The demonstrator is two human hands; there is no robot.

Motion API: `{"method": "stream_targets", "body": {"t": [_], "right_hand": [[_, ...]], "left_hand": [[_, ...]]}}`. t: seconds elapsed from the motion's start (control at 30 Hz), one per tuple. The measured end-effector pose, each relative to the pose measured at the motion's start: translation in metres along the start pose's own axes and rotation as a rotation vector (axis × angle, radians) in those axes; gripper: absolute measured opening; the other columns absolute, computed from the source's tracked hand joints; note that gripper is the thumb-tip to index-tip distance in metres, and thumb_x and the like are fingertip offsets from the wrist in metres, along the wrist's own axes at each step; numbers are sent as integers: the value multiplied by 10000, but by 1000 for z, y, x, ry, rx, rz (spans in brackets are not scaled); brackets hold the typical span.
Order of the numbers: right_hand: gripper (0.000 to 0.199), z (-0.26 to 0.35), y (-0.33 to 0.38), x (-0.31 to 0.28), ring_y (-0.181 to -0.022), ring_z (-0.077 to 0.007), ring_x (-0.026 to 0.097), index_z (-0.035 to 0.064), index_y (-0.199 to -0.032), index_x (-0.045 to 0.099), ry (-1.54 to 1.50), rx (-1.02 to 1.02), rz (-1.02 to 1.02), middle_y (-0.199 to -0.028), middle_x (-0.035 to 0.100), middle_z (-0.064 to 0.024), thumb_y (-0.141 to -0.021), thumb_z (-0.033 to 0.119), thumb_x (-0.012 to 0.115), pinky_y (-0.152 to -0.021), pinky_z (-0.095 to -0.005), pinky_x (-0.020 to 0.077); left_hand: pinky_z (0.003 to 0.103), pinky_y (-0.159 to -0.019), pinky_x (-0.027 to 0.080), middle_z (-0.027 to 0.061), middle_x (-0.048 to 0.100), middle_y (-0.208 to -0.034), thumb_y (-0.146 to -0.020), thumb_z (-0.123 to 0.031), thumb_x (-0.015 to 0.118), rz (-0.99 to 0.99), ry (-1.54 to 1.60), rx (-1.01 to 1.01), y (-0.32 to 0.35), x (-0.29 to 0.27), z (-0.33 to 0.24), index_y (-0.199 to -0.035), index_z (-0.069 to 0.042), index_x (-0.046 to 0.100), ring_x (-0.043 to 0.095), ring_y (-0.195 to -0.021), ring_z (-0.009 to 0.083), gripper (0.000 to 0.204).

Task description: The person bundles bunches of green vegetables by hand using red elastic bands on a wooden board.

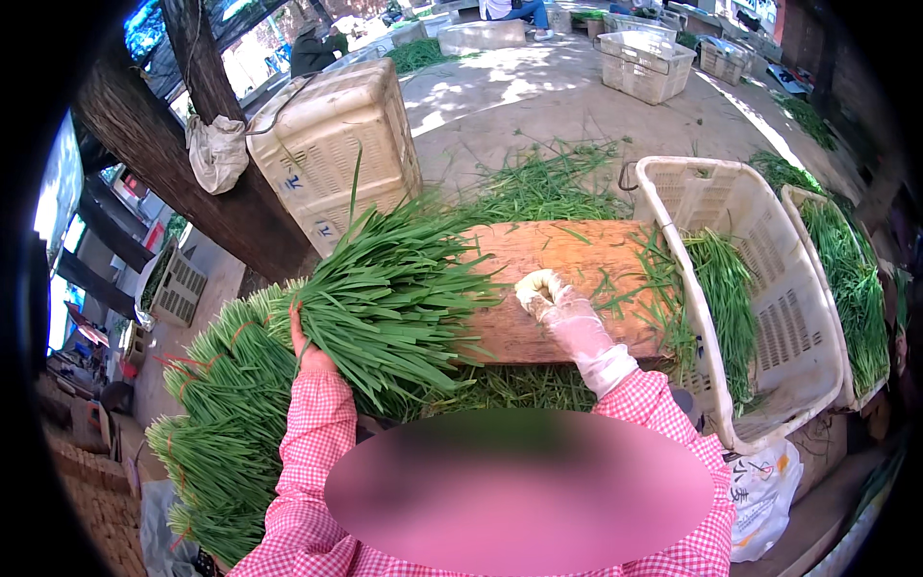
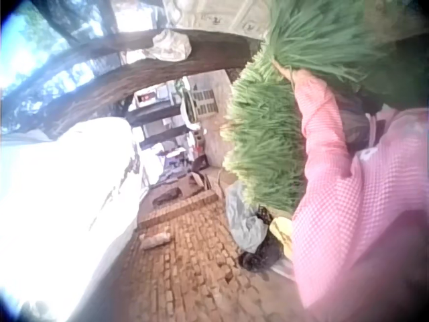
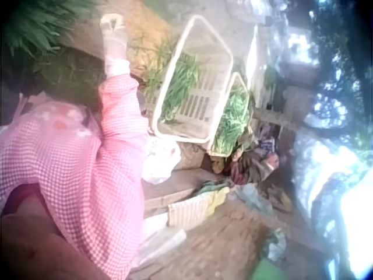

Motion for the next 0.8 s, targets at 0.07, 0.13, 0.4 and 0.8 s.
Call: {"method": "stream_targets", "body": {"t": [0.07, 0.13, 0.4, 0.8], "right_hand": [[255, 7, 2, 11, -882, -97, 527, 42, -1074, 564, -33, 10, 50, -963, 605, -18, -872, 190, 616, -799, -254, 421], [313, 12, 2, 21, -908, -111, 535, 28, -1106, 559, 40, -1, 60, -995, 612, -32, -859, 204, 636, -829, -268, 419], [102, -17, -1, 19, -1051, -220, 558, 117, -883, 602, -1117, 113, 382, -1081, 595, -43, -846, 211, 618, -869, -355, 449], [197, 60, 14, 34, -888, -234, 584, 27, -1001, 568, 213, -706, -137, -955, 584, -113, -809, -12, 587, -785, -314, 468]], "left_hand": [[493, -988, 412, 85, 546, -1251, -861, -284, 551, 4, -3, -21, -2, -4, 1, -1234, -163, 533, 510, -1148, 309, 393], [515, -971, 423, 88, 538, -1263, -889, -276, 530, 24, -5, -41, 2, 1, 2, -1246, -165, 519, 507, -1158, 315, 374], [502, -965, 437, 106, 562, -1231, -830, -306, 619, 102, 60, -85, 6, 7, 6, -1238, -139, 523, 535, -1123, 315, 452], [482, -946, 449, 102, 588, -1184, -779, -357, 691, 13, -22, -128, 23, 31, 15, -1217, -86, 532, 565, -1068, 306, 539]]}}
Point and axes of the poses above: each hand's wrist, its own y-axis away from the middle knuckle, its own x-axis out of the palm, z = x × y, the point moved 2 cm from there along -y, towards the middle knuckle
